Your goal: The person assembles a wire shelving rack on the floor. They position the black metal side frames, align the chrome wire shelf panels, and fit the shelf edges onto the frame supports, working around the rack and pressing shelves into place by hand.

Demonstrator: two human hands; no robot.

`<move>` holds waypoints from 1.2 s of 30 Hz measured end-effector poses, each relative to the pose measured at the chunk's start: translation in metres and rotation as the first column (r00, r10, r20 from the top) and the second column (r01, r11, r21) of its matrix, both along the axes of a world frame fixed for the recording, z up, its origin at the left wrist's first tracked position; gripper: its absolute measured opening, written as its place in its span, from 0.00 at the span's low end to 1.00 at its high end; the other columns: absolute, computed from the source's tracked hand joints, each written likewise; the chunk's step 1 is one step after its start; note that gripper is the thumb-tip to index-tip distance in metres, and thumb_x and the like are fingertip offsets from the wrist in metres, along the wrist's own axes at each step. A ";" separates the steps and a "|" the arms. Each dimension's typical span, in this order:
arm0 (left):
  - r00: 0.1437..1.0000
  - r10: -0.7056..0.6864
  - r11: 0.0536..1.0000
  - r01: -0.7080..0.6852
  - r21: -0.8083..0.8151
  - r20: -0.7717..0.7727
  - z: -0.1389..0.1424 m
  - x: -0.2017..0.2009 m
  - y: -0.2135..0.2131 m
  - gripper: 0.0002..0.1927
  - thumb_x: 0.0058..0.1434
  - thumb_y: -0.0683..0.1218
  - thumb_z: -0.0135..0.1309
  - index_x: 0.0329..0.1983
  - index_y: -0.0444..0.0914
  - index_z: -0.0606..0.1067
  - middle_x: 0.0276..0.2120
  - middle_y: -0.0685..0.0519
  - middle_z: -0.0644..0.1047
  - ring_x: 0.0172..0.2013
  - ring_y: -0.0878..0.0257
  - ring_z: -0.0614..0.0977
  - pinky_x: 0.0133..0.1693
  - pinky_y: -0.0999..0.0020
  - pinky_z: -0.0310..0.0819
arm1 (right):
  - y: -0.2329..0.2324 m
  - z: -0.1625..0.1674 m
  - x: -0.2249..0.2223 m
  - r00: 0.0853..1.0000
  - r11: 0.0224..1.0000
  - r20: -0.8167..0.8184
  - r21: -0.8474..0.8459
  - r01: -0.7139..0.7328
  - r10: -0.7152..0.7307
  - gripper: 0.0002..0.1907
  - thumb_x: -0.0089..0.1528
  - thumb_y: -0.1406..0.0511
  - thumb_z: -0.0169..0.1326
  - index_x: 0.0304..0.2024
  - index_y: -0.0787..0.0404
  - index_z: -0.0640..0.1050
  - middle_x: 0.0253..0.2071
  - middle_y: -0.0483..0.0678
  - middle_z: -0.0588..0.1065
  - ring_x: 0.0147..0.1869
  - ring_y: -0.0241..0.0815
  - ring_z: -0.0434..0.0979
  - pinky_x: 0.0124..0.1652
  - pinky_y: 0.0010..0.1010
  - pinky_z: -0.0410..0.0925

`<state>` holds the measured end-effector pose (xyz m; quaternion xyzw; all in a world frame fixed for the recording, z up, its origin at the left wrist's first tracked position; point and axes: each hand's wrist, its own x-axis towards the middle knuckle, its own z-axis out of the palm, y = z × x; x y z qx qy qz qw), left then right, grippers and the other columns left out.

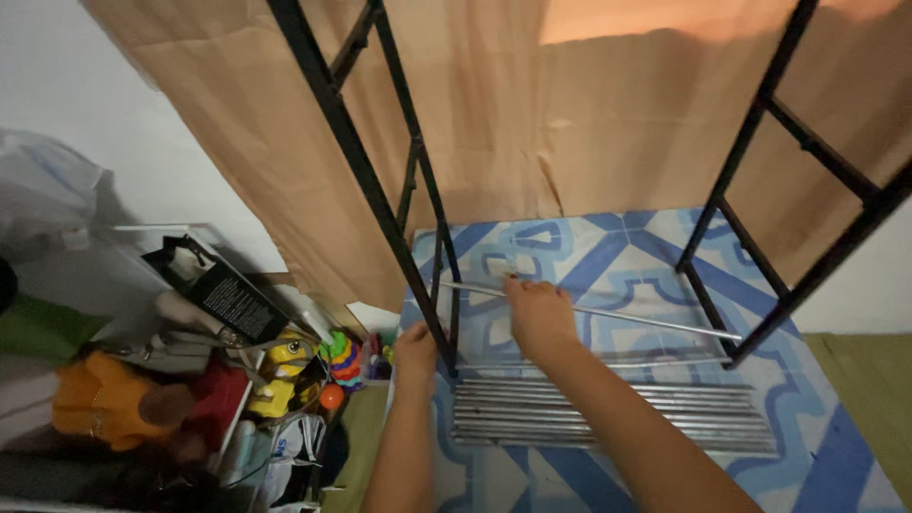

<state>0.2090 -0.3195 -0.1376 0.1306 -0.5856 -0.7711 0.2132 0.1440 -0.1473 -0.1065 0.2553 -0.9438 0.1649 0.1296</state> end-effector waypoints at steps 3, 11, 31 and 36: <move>0.991 0.004 1.000 -0.008 0.027 0.134 -0.003 -0.005 -0.001 0.09 0.59 0.42 0.61 0.40 0.33 0.83 0.32 0.54 0.82 0.32 0.65 0.80 0.36 0.71 0.73 | 0.012 -0.009 -0.007 0.998 0.999 -0.052 -0.023 -0.029 0.028 0.17 0.56 0.71 0.50 0.46 0.53 0.80 0.45 0.51 0.79 0.53 0.54 0.77 0.54 0.54 0.63; 0.951 0.012 0.998 -0.028 0.048 0.310 -0.018 -0.019 -0.004 0.12 0.57 0.45 0.64 0.43 0.36 0.84 0.31 0.54 0.82 0.31 0.63 0.81 0.33 0.70 0.72 | 0.030 -0.033 -0.012 0.999 0.999 0.031 -0.026 0.027 -0.026 0.16 0.61 0.64 0.52 0.48 0.41 0.84 0.41 0.47 0.79 0.49 0.48 0.77 0.52 0.51 0.62; 0.960 -0.113 0.970 0.052 0.236 0.255 -0.026 -0.045 -0.016 0.15 0.47 0.42 0.70 0.35 0.28 0.81 0.28 0.45 0.83 0.28 0.56 0.83 0.32 0.63 0.75 | 0.015 -0.055 -0.026 0.984 0.989 0.172 0.133 -0.069 0.046 0.13 0.61 0.60 0.54 0.49 0.49 0.80 0.43 0.48 0.79 0.49 0.51 0.79 0.47 0.49 0.66; 0.967 -0.169 0.970 0.128 0.207 0.192 -0.039 -0.046 -0.019 0.14 0.53 0.43 0.69 0.36 0.27 0.79 0.27 0.47 0.81 0.27 0.58 0.82 0.30 0.66 0.74 | -0.002 -0.057 -0.032 0.977 0.981 0.099 0.034 -0.193 0.189 0.12 0.61 0.59 0.55 0.46 0.51 0.80 0.39 0.50 0.80 0.45 0.53 0.80 0.43 0.48 0.71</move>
